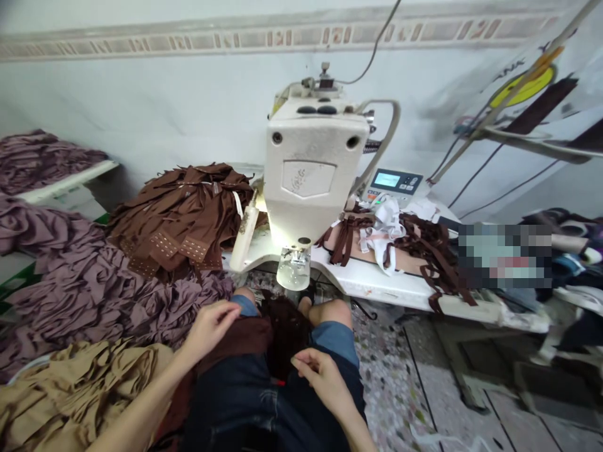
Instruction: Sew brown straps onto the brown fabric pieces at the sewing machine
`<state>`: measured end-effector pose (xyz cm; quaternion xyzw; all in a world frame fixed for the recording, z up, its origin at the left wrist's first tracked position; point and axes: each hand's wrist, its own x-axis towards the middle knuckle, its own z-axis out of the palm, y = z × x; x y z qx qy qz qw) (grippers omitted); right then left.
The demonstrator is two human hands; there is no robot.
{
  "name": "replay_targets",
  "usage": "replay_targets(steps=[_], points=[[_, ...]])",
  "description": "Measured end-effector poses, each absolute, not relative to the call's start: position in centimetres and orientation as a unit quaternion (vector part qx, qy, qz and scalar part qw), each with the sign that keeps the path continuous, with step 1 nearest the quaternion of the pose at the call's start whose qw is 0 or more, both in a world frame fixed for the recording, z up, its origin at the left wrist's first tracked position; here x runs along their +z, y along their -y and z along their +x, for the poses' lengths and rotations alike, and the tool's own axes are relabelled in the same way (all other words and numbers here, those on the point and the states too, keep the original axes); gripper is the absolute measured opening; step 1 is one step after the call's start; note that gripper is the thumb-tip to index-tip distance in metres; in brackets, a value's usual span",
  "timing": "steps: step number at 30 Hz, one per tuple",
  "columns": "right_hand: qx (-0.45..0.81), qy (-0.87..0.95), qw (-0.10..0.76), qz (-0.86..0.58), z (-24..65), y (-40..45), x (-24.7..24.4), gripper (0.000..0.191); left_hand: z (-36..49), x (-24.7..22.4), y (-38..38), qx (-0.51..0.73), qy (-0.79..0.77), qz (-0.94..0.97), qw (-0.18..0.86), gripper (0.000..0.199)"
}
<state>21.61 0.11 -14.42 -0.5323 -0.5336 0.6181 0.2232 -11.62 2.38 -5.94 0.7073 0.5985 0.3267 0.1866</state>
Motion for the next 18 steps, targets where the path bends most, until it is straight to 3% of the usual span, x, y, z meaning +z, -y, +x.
replay_targets(steps=[3,6,9,13,18], points=[[0.641,0.546,0.225,-0.491,19.2,0.7,-14.7,0.048,-9.2,-11.1,-1.3,0.22,-0.6,0.735,0.227,0.018],[0.649,0.563,0.221,-0.462,17.4,1.2,-14.9,0.039,-7.1,-14.6,-2.5,0.143,-0.624,0.733,0.229,0.038],[0.633,0.583,0.208,-0.464,16.3,1.6,-14.9,0.031,-5.2,-16.6,-5.2,0.086,-0.654,0.717,0.223,0.041],[0.622,0.595,0.208,-0.465,16.4,1.5,-14.4,0.028,-3.7,-17.4,-8.2,0.055,-0.66,0.705,0.252,0.037],[0.619,0.57,0.249,-0.479,19.3,-0.9,-14.5,0.039,-4.2,-14.9,-7.6,0.116,-0.615,0.721,0.297,0.022]])
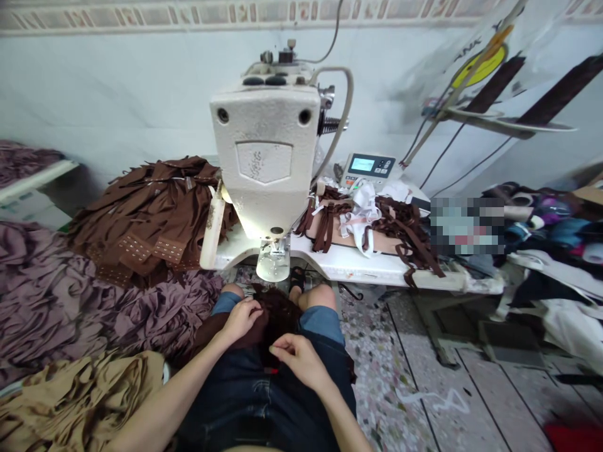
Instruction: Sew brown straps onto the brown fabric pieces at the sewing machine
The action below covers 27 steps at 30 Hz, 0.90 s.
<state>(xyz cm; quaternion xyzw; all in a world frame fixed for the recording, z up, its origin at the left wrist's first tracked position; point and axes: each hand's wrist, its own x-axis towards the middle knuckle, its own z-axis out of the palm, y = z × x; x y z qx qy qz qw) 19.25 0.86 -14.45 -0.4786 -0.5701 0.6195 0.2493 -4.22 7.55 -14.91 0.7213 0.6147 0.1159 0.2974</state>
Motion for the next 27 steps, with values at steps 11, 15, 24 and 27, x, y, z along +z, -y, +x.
replay_targets(steps=[11,15,24,27], points=[[0.626,0.628,0.289,-0.36,19.2,-7.3,-8.9,0.105,-5.7,-0.8,-1.4,0.319,-0.458,0.721,0.411,0.019],[0.636,0.685,0.247,-0.253,18.7,-7.6,-4.3,0.054,-5.3,3.0,-1.2,0.395,-0.395,0.697,0.449,0.017],[0.695,0.592,0.169,-0.37,24.8,-5.1,-2.0,0.049,-7.6,2.4,-3.2,0.431,-0.479,0.659,0.387,0.032],[0.703,0.54,0.202,-0.416,26.2,-4.7,-2.0,0.049,-7.7,0.1,-3.3,0.378,-0.505,0.687,0.36,0.031]])
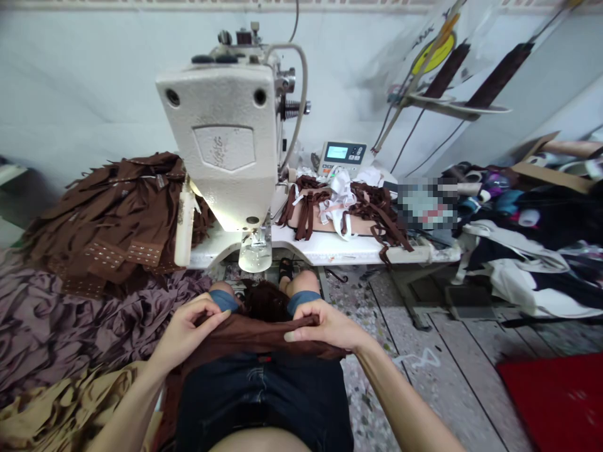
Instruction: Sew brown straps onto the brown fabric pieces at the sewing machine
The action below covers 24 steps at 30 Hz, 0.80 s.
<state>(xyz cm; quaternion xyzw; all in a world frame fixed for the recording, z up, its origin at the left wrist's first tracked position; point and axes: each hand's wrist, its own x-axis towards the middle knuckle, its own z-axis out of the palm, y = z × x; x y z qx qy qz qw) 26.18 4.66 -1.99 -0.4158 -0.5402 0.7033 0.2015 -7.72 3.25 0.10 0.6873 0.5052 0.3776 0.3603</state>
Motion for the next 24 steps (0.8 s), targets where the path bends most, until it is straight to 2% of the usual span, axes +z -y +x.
replay_targets(steps=[5,7,9,13,16,21,24], points=[[0.696,0.538,0.211,-0.426,25.6,-4.5,-2.2,0.05,-6.4,-3.2,-2.7,0.312,-0.532,0.723,0.312,0.02],[0.693,0.534,0.212,-0.436,25.1,-4.4,-2.3,0.051,-5.4,-3.8,-2.4,0.283,-0.532,0.739,0.302,0.028],[0.689,0.538,0.218,-0.435,24.7,-4.2,-2.3,0.05,-4.2,-3.7,-2.0,0.257,-0.508,0.751,0.334,0.037],[0.673,0.575,0.223,-0.409,23.6,-3.3,-2.3,0.045,-1.2,-2.4,-1.5,0.227,-0.435,0.732,0.473,0.058],[0.666,0.568,0.233,-0.423,22.8,-2.8,-2.7,0.047,0.2,-2.4,-1.3,0.22,-0.445,0.715,0.492,0.065],[0.604,0.542,0.332,-0.48,21.8,-2.9,-3.9,0.049,0.5,-3.8,-0.1,0.29,-0.527,0.689,0.403,0.063],[0.651,0.444,0.38,-0.484,21.4,-2.8,-3.7,0.054,1.0,-3.3,1.1,0.347,-0.525,0.668,0.397,0.062]])
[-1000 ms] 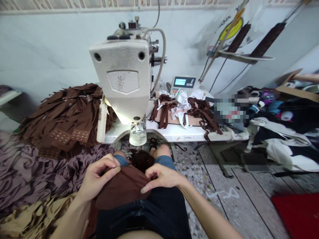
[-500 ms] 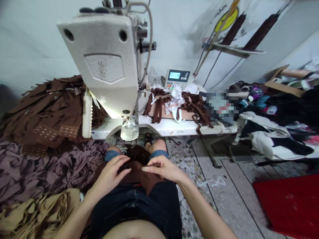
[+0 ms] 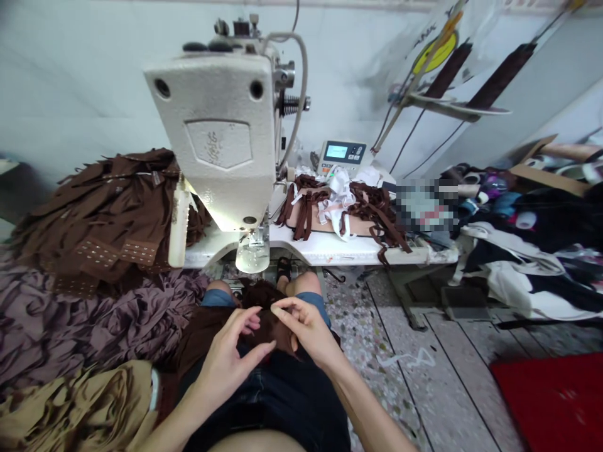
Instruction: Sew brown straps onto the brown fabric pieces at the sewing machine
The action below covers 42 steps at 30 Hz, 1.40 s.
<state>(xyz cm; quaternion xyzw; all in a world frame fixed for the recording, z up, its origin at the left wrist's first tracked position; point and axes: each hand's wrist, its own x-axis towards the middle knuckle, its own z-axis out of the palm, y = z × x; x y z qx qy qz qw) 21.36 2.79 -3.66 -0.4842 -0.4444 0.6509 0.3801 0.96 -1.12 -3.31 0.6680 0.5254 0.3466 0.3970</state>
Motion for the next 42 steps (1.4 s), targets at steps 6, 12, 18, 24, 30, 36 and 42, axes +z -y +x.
replay_targets(steps=[6,12,18,24,30,36,42], points=[[0.711,0.355,0.439,-0.419,23.4,-0.1,1.0,0.048,4.4,1.4,3.0,0.405,-0.392,0.626,0.539,0.114],[0.573,0.522,0.395,-0.494,29.0,-0.4,5.3,0.033,7.0,3.9,4.0,0.459,-0.349,0.557,0.598,0.061],[0.496,0.656,0.333,-0.462,26.8,-2.5,6.4,0.04,6.6,2.4,3.3,0.459,-0.353,0.511,0.635,0.084],[0.55,0.601,0.336,-0.473,21.6,-1.7,2.7,0.044,2.3,2.1,1.5,0.391,-0.484,0.611,0.489,0.038],[0.582,0.598,0.343,-0.431,20.4,-3.6,3.6,0.05,0.3,2.5,0.6,0.339,-0.463,0.683,0.452,0.011],[0.571,0.61,0.35,-0.423,21.6,-5.1,5.4,0.042,-0.8,3.6,-0.5,0.358,-0.446,0.69,0.444,0.03],[0.393,0.712,0.422,-0.4,20.9,-7.8,7.8,0.022,-2.2,7.0,-3.6,0.351,-0.444,0.679,0.468,0.022]])
